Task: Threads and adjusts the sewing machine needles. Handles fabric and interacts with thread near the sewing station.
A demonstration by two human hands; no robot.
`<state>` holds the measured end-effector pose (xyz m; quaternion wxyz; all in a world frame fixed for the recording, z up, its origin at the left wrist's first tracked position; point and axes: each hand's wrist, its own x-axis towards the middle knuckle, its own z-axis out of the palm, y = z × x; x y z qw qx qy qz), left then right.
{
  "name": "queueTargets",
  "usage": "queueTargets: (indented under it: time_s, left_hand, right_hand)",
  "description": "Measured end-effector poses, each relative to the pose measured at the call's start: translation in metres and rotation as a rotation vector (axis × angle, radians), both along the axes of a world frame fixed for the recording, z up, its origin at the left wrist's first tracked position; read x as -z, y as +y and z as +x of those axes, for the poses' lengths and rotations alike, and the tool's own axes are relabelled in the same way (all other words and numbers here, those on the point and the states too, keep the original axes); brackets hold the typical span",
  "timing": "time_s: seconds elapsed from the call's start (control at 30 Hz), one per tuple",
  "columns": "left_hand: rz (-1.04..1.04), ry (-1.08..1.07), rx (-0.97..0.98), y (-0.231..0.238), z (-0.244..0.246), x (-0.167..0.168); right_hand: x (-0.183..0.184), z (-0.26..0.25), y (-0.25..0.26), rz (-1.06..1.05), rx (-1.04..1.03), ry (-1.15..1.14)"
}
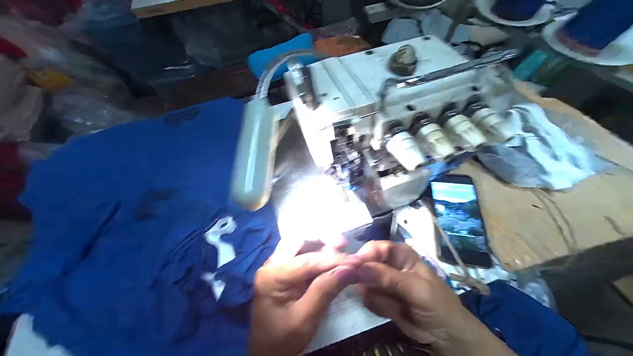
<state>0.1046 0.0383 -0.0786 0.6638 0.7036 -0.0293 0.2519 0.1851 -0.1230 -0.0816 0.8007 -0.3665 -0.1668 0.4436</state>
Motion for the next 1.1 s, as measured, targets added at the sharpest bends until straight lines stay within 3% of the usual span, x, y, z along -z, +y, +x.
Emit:
queueTargets:
  time_s: [0.3,0.73,1.1]
  left_hand:
    - [-0.074,0.104,0.036,0.014,-0.002,-0.012]
    - [-0.206,0.118,-0.06,0.019,-0.003,-0.007]
    - [-0.18,0.111,-0.122,0.014,-0.006,-0.004]
  right_hand:
    - [-0.008,0.001,0.015,-0.114,0.24,0.075]
    - [-0.012,-0.002,0.032,-0.138,0.249,0.101]
    - [-0.014,-0.005,0.034,-0.081,0.229,0.138]
